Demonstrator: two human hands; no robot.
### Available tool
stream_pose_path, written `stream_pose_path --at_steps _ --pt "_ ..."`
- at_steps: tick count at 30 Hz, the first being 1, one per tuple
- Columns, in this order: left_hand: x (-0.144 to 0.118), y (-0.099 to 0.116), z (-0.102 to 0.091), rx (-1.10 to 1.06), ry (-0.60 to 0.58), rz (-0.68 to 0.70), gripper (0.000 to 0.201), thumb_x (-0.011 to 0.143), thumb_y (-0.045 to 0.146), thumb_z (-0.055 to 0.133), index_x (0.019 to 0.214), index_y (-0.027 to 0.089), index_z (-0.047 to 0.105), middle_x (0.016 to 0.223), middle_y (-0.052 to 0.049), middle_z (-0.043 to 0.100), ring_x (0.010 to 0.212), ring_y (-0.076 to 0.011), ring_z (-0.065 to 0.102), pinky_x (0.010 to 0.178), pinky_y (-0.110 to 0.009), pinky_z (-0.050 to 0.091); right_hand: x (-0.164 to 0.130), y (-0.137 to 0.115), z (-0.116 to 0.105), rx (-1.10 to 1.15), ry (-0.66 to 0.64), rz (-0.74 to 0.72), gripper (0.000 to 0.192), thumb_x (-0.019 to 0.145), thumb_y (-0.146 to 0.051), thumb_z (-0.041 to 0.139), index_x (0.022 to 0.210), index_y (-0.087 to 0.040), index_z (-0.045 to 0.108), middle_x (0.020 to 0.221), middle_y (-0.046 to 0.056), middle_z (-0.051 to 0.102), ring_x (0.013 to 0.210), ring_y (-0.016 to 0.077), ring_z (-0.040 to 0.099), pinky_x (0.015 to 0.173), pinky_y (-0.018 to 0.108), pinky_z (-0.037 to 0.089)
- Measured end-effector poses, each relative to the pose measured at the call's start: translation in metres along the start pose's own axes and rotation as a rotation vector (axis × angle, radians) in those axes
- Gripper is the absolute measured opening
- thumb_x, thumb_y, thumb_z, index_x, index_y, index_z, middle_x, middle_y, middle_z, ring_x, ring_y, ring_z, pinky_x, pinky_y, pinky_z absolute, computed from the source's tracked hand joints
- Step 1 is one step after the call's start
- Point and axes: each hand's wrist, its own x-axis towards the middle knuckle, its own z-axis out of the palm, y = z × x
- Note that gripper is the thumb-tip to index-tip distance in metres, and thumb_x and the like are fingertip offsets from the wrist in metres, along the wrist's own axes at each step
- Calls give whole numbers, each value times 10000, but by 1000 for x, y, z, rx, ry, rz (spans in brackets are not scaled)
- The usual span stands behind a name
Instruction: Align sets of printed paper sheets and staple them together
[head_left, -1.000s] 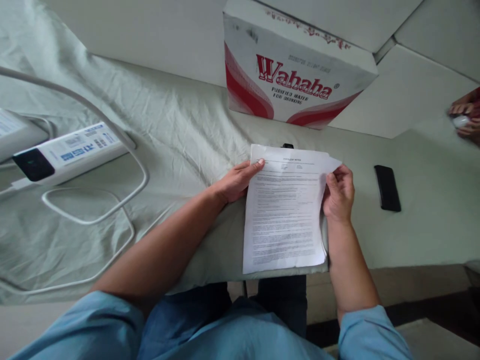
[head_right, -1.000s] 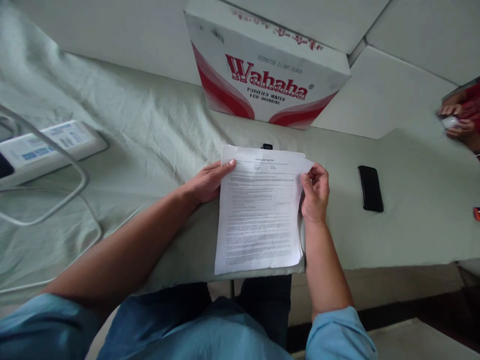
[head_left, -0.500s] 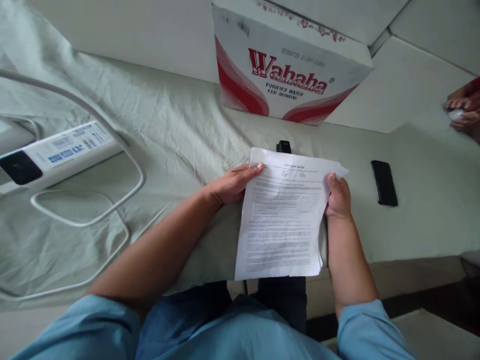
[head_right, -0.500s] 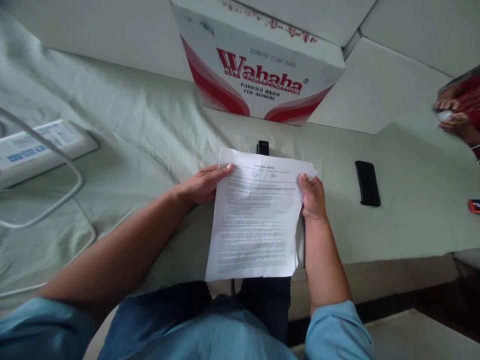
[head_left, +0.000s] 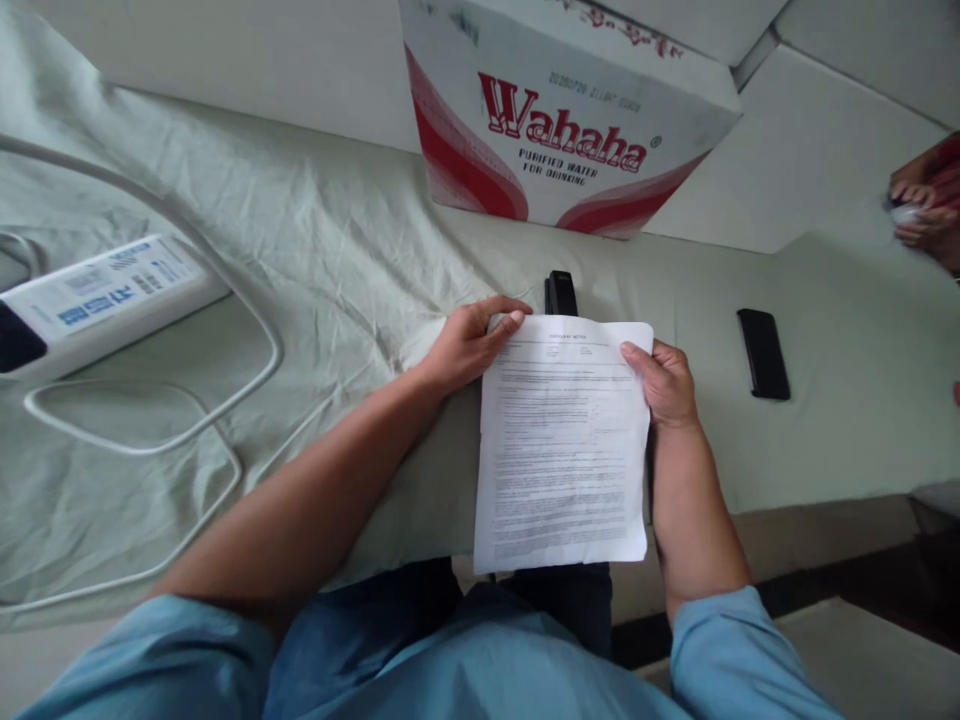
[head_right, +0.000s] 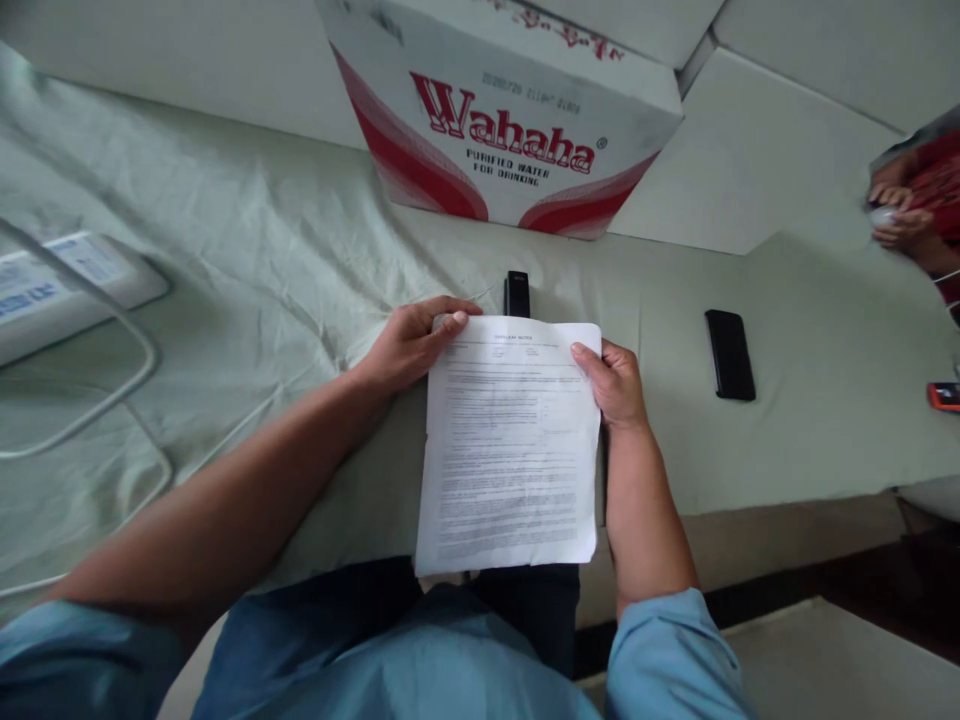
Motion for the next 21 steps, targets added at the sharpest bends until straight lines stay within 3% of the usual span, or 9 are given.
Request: stream_pose_path --at_steps 3,5,8,13,18,21 --pt "2 3 -2 136 -49 25 410 1031 482 534 1011 158 784 933 -67 798 863 -199 694 838 -321 531 1 -1 -3 -48 -55 64 458 653 -608 1017 776 -217 813 651 3 738 581 186 651 581 331 527" --pt "3 4 -3 162 -58 18 380 1019 444 521 984 163 774 924 -60 798 850 -196 689 834 -320 533 3 -1 -5 -64 -43 20 470 671 -637 1002 778 -226 800 662 -6 733 591 175 634 593 328 530" --pt "3 6 -4 178 -98 2 368 1011 430 516 973 168 773 911 -53 796 835 -193 686 829 -316 533 7 1 -7 -84 9 -74 462 705 -647 982 751 -239 771 647 -32 696 580 137 563 560 286 460" --pt "4 5 -8 209 -135 -11 360 965 472 598 967 175 800 853 -43 775 791 -189 664 794 -315 516 6 -8 -13 -166 -45 -3 470 645 -625 1004 709 -220 773 627 -23 692 551 122 522 520 271 380" --pt "4 3 -16 203 -413 -15 312 894 482 679 849 197 797 704 -7 712 639 -147 579 630 -280 432 3 -18 -23 -260 -190 44 443 673 -578 984 679 -202 750 599 -33 641 543 107 492 511 260 342" --pt "4 3 -16 226 -442 -11 273 882 450 686 826 206 795 657 8 687 600 -135 555 619 -279 420 6 -13 -27 -329 -223 55 418 706 -549 953 669 -196 732 594 -42 610 554 98 468 521 253 316"
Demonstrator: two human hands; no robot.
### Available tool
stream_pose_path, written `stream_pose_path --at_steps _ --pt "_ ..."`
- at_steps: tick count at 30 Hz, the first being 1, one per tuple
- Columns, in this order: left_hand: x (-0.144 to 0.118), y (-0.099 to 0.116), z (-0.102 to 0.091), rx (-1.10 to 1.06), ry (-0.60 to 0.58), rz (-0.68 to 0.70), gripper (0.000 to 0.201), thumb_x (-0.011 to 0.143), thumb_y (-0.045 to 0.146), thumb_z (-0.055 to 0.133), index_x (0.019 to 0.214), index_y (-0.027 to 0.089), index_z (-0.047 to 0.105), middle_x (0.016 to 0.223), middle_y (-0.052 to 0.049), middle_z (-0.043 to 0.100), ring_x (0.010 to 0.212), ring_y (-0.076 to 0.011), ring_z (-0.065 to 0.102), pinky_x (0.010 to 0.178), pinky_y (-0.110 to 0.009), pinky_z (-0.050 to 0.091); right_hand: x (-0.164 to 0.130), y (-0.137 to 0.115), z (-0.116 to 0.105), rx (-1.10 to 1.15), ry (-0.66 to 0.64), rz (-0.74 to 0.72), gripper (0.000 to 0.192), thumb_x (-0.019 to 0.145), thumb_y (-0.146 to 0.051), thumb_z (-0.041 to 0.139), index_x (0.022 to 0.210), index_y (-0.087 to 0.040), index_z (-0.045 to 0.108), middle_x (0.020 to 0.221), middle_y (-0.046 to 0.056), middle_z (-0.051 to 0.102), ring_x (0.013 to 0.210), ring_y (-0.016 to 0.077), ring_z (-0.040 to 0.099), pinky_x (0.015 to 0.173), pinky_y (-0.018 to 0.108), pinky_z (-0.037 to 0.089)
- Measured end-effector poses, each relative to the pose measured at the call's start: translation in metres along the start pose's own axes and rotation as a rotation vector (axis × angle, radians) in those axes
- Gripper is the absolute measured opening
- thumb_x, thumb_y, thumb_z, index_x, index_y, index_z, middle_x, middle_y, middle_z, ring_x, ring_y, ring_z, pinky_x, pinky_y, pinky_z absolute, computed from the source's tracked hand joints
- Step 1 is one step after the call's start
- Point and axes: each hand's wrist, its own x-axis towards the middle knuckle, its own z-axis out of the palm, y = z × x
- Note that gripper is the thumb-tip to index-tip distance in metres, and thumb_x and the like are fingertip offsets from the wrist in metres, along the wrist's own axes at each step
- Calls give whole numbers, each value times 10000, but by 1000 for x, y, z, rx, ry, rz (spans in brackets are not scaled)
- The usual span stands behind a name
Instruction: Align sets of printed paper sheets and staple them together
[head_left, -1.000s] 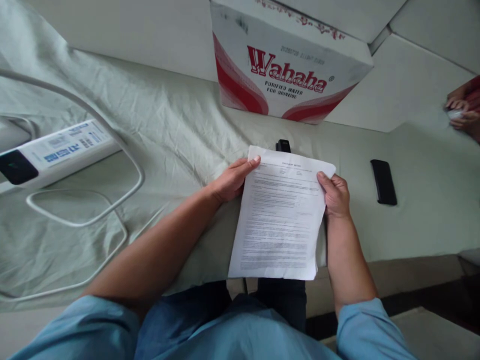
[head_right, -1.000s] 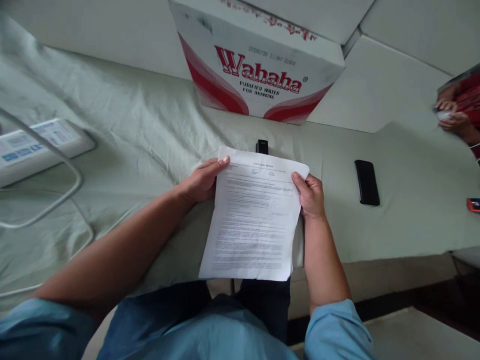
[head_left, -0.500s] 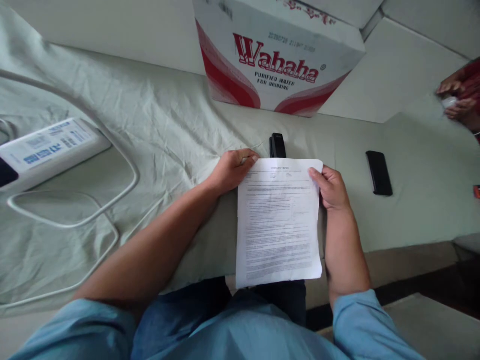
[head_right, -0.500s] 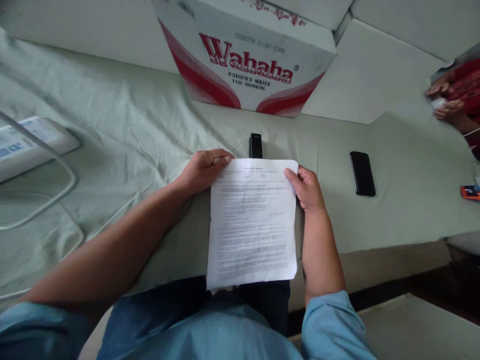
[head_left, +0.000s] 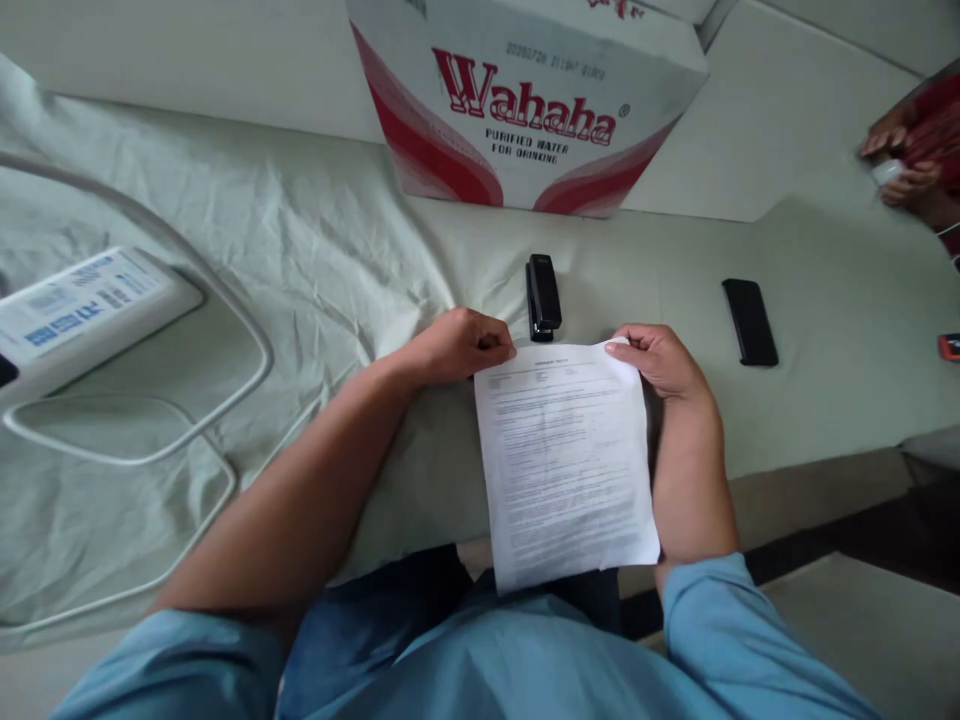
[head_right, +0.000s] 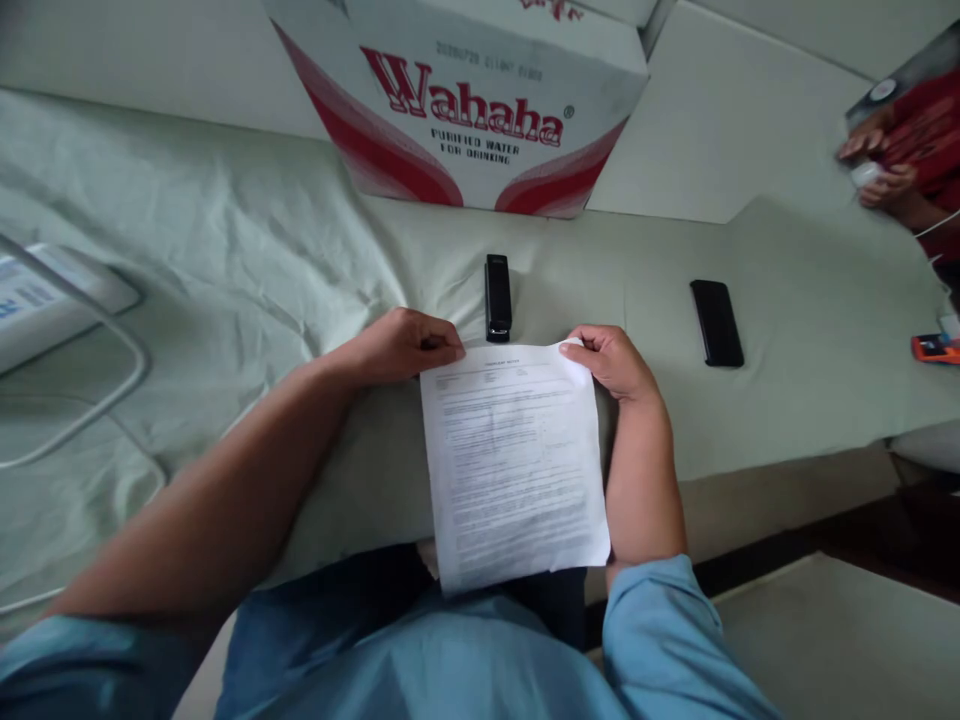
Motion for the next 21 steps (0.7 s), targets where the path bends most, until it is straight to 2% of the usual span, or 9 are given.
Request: stream_pose_path --at_steps 5,8,12,17,19,21 --pt "4 -2 12 91 260 -10 215 864 407 702 861 221 808 704 0 746 629 -154 602 669 -292 460 11 16 4 -16 99 -32 372 710 -513 928 669 -209 717 596 -53 592 577 105 459 551 259 316" --pt "5 -2 19 179 375 -44 215 900 381 683 931 224 826 779 -17 782 657 -172 630 741 -316 500 14 21 7 -48 160 -68 327 750 -510 883 725 -211 752 625 -47 608 590 112 466 573 274 326" --pt "6 -4 25 266 452 -83 253 969 332 607 1028 219 825 942 -59 837 793 -235 733 884 -369 551 15 21 13 -191 238 -149 329 843 -531 790 785 -208 770 673 -30 622 640 130 499 627 296 368" --pt "8 -13 27 383 569 -54 309 1032 276 508 1076 216 808 1082 -104 853 1004 -294 787 964 -419 596 15 18 18 -326 268 -197 340 895 -534 715 817 -205 758 686 -20 608 679 148 502 665 316 386" --pt "7 -15 27 439 606 -5 372 1038 218 459 1143 196 815 1154 -134 848 1079 -310 782 1004 -453 604 15 17 18 -347 273 -197 345 901 -540 702 822 -208 752 685 -17 608 684 154 501 668 320 387" --pt "6 -15 27 503 635 99 464 1016 136 431 1287 203 802 1346 -132 822 1258 -320 745 1113 -492 577 15 17 18 -359 276 -197 345 902 -542 696 819 -211 747 686 -13 614 687 158 506 671 323 387"
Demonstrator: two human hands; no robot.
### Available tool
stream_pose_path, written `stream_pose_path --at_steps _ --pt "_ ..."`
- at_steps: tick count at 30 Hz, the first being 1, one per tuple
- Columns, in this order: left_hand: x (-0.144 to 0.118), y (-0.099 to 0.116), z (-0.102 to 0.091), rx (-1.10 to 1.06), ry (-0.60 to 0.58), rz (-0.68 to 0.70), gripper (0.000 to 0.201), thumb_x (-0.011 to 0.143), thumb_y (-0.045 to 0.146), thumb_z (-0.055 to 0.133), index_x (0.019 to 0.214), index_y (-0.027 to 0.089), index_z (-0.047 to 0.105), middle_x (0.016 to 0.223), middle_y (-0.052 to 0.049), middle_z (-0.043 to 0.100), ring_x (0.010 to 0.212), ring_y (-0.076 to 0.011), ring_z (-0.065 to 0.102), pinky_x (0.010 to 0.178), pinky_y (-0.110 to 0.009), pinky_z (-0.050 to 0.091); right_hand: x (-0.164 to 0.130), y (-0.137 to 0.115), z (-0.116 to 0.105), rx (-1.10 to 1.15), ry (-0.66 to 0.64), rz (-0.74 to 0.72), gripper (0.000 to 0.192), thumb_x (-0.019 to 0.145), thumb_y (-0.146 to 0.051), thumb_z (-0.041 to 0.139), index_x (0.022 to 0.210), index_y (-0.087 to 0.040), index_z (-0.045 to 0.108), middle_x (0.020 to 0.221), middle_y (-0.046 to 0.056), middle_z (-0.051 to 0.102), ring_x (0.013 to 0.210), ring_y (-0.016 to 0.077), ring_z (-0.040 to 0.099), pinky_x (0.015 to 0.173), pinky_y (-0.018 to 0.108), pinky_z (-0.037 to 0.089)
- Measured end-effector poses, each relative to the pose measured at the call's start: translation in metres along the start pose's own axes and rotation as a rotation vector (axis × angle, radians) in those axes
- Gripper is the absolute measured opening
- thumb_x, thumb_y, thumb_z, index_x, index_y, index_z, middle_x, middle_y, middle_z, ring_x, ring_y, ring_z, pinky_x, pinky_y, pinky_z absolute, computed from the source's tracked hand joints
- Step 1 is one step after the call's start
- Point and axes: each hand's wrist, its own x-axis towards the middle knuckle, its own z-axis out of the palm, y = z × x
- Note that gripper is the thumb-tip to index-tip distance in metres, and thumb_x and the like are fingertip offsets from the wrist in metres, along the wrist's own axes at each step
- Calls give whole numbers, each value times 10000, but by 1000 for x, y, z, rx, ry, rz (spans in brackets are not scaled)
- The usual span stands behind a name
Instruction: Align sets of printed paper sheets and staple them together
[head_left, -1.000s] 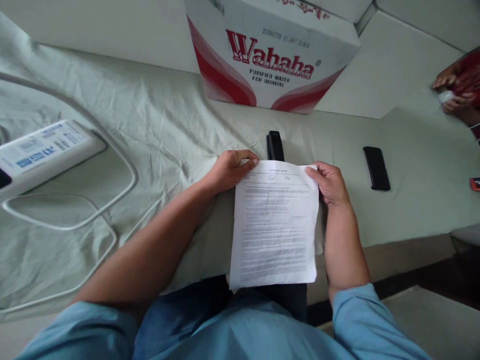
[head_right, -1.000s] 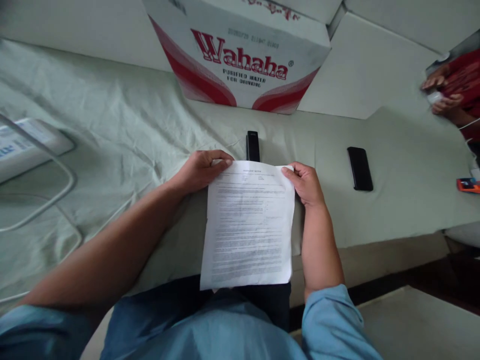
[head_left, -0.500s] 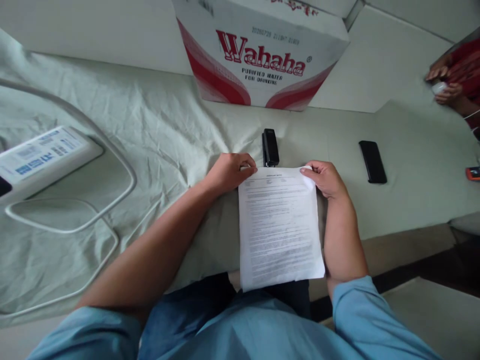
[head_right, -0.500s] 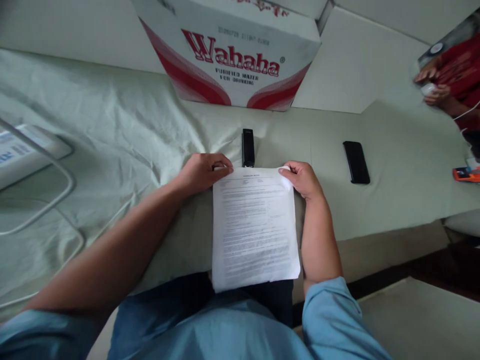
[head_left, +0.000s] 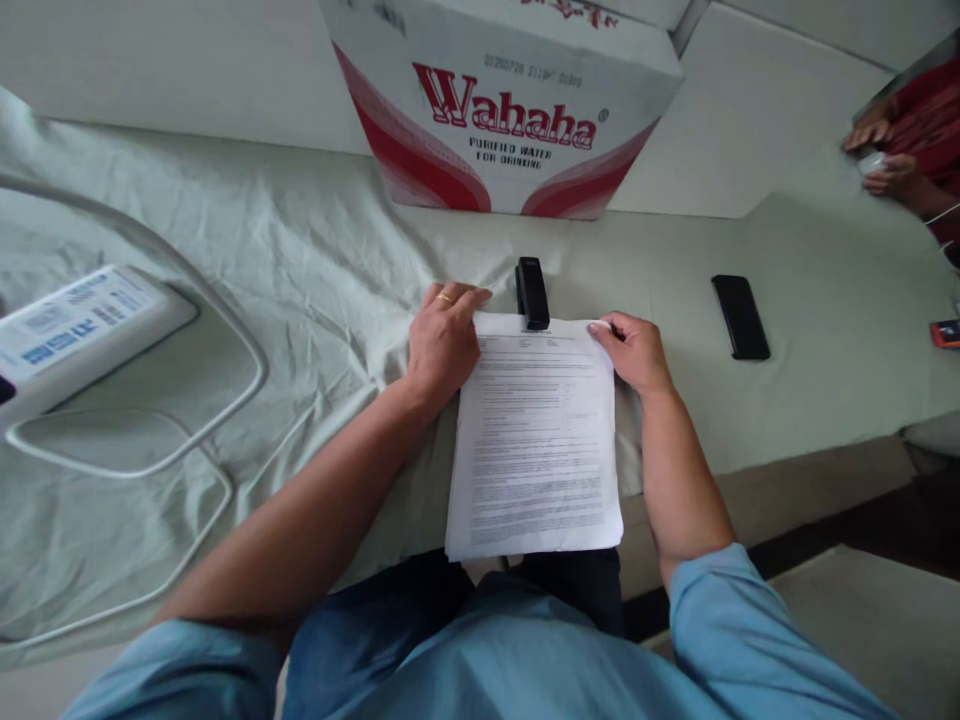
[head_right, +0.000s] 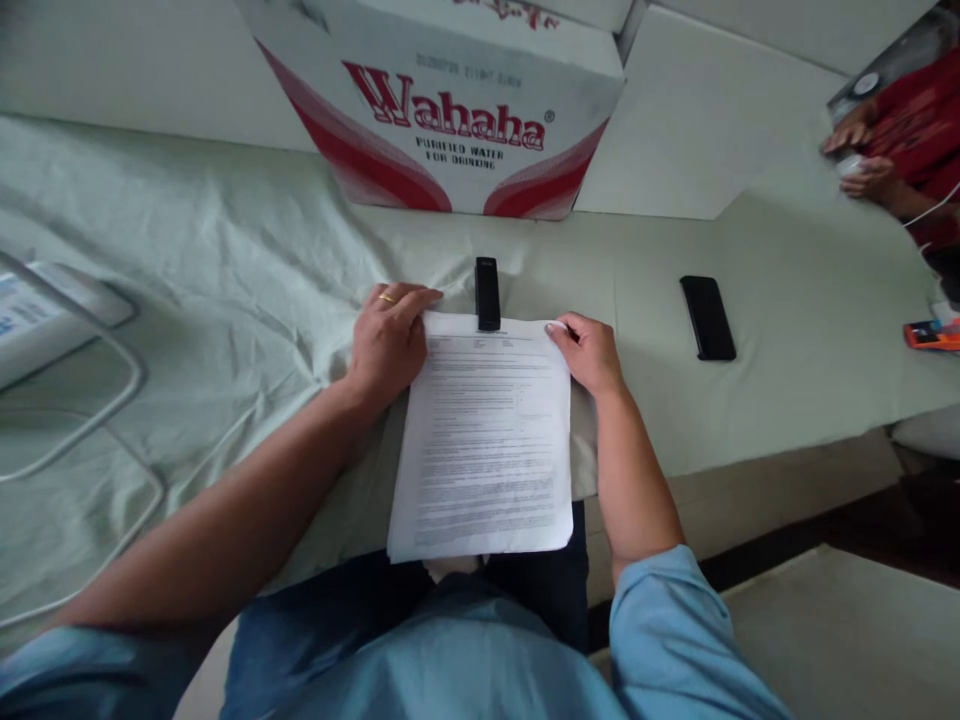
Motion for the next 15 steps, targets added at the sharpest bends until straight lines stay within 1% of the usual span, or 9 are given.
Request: stream_pose_path --at_steps 2,3,5,7,8,15 --pt "-1 0 -2 17 1 130 612 973 59 440 1469 264 735 1589 -71 721 1516 -308 618 1275 -535 473 0 -1 0 4 -6 3 350 902 -545 691 819 -209 746 688 -11 617 687 159 510 678 329 387" --pt "-1 0 -2 19 -32 189 692 951 32 451 1542 303 688 1673 -33 657 1615 -294 533 1343 -559 397 0 -2 0 12 -12 6 354 903 -548 688 823 -208 747 693 -10 621 688 159 511 683 332 387" --pt "-1 1 -2 12 -131 273 806 925 -4 459 1626 361 614 1742 12 580 1712 -268 411 1419 -605 255 0 -3 0 28 -19 12 355 903 -549 685 835 -206 750 701 -9 624 693 160 515 693 336 388" --pt "0 0 0 -10 -209 321 854 915 -32 440 1639 390 599 1727 28 590 1727 -250 384 1443 -643 158 0 -3 1 32 -15 12 347 902 -544 685 837 -209 747 704 -11 618 700 162 515 699 338 388" --pt "0 0 1 -26 -226 331 857 915 -41 430 1630 396 608 1709 30 608 1724 -244 388 1445 -658 130 0 -2 1 30 -13 11 343 902 -542 684 835 -211 742 702 -12 612 702 163 514 702 339 389" --pt "1 0 4 -113 -235 293 779 922 -42 461 1507 406 716 1598 24 708 1692 -269 444 1427 -739 4 1 -1 2 24 8 -20 333 912 -538 682 815 -222 724 697 -10 609 698 169 523 704 343 400"
